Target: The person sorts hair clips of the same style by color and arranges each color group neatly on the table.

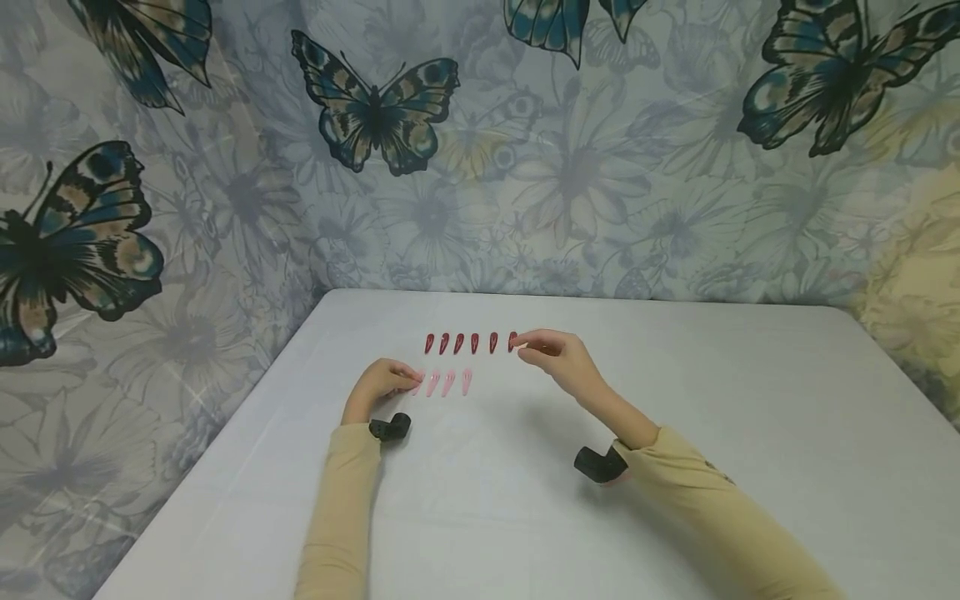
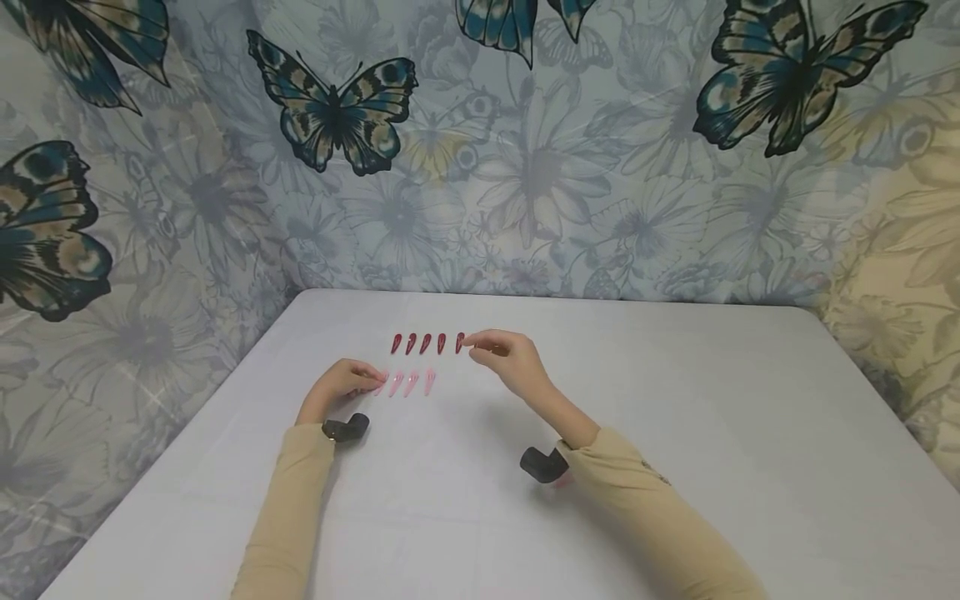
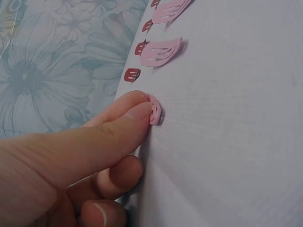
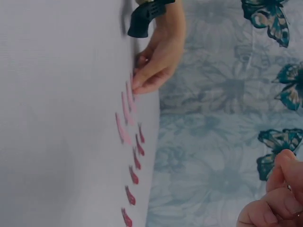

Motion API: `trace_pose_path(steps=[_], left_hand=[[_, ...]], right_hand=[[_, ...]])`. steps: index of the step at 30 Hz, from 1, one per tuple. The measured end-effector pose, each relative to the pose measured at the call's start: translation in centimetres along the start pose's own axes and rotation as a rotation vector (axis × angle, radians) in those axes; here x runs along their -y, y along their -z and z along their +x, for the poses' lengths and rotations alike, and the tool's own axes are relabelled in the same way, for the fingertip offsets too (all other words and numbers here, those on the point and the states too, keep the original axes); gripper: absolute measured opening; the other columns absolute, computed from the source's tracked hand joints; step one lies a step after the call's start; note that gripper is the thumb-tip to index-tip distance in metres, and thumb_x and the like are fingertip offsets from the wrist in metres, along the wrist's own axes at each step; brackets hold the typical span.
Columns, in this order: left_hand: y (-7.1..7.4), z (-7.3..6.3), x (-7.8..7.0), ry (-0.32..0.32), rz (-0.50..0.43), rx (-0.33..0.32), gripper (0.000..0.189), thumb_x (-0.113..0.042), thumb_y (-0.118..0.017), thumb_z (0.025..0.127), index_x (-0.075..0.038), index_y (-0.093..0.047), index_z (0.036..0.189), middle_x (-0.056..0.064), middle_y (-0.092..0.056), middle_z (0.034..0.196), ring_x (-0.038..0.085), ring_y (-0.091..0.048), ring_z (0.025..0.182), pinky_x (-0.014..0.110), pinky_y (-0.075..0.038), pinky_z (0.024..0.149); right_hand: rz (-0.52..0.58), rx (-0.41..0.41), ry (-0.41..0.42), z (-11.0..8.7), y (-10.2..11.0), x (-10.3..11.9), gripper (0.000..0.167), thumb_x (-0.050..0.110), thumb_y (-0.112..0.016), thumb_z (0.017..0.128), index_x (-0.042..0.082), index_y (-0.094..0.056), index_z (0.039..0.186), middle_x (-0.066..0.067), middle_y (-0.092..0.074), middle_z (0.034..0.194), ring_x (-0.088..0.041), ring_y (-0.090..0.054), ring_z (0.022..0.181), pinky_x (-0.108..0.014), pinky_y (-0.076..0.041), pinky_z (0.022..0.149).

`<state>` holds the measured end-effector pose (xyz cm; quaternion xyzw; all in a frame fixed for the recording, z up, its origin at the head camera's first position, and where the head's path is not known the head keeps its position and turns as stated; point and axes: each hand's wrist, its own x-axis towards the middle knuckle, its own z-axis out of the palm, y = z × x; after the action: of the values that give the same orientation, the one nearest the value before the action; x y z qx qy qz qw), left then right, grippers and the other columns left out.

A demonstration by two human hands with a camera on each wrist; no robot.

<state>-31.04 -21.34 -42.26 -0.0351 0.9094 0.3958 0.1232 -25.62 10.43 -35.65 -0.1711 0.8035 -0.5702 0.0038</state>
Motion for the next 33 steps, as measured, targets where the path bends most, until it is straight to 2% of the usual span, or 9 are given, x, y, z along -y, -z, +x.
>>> trace_pose_path(steps=[4,8,11,18,24,30,33], left_hand=[[0.0,0.0,0.1,-0.008,0.001,-0.002,0.023,-0.015,-0.073,0.087,0.0,-0.074,0.104,-0.009,-0.049,0.056,0.008,-0.038,0.051,0.022,-0.035,0.052],[0.0,-0.1,0.2,-0.004,0.006,-0.001,0.023,-0.015,-0.073,0.087,0.0,-0.074,0.104,-0.009,-0.049,0.056,0.008,-0.039,0.052,0.021,-0.035,0.052],[0.0,-0.1,0.2,0.005,0.003,-0.003,0.023,-0.015,-0.073,0.087,0.0,-0.074,0.104,-0.009,-0.048,0.056,0.008,-0.039,0.052,0.021,-0.035,0.052],[0.0,-0.1,0.2,0.013,-0.005,-0.006,0.024,-0.015,-0.073,0.086,0.0,-0.074,0.104,-0.008,-0.047,0.055,0.008,-0.039,0.052,0.021,-0.035,0.053],[0.1,0.0,0.2,0.007,0.0,-0.003,0.023,-0.016,-0.073,0.087,0.0,-0.074,0.104,-0.008,-0.047,0.056,0.008,-0.039,0.053,0.021,-0.035,0.052],[0.0,0.2,0.2,0.008,0.003,-0.005,0.023,-0.016,-0.073,0.087,-0.001,-0.074,0.105,-0.009,-0.047,0.056,0.008,-0.039,0.053,0.021,-0.035,0.052],[0.0,0.2,0.2,-0.001,0.009,-0.007,0.023,-0.016,-0.073,0.087,-0.001,-0.074,0.105,-0.009,-0.047,0.055,0.008,-0.039,0.053,0.021,-0.035,0.052]], right_hand=[[-0.02,0.01,-0.002,-1.2,1.4,-0.1,0.026,0.015,-0.065,0.093,-0.001,-0.069,0.114,-0.009,-0.072,0.103,-0.001,-0.06,0.083,-0.024,-0.048,0.073],[-0.051,0.021,-0.017,-2.5,2.9,-0.4,0.027,0.016,-0.064,0.094,-0.001,-0.068,0.114,0.008,-0.069,0.089,-0.003,-0.06,0.08,-0.025,-0.046,0.071],[-0.075,0.021,-0.02,-3.5,4.0,-0.5,0.027,0.016,-0.063,0.094,-0.001,-0.068,0.114,0.015,-0.066,0.082,-0.003,-0.06,0.078,-0.026,-0.045,0.069],[-0.106,0.021,-0.005,-5.4,6.0,-0.9,0.026,0.016,-0.062,0.096,-0.003,-0.067,0.113,0.014,-0.065,0.077,-0.002,-0.059,0.075,-0.026,-0.04,0.064],[-0.128,0.035,0.011,-6.7,7.0,-1.9,0.017,0.015,-0.061,0.096,0.007,-0.07,0.108,0.017,-0.064,0.074,-0.004,-0.056,0.071,-0.024,-0.04,0.061],[-0.128,0.062,0.026,-8.1,7.6,-3.0,0.014,0.011,-0.061,0.095,0.01,-0.07,0.106,0.012,-0.065,0.073,-0.009,-0.052,0.067,-0.025,-0.038,0.057],[-0.139,0.076,0.018,-8.7,7.9,-3.7,0.015,0.01,-0.06,0.096,0.006,-0.069,0.107,0.009,-0.066,0.074,-0.011,-0.054,0.069,-0.024,-0.038,0.058]])
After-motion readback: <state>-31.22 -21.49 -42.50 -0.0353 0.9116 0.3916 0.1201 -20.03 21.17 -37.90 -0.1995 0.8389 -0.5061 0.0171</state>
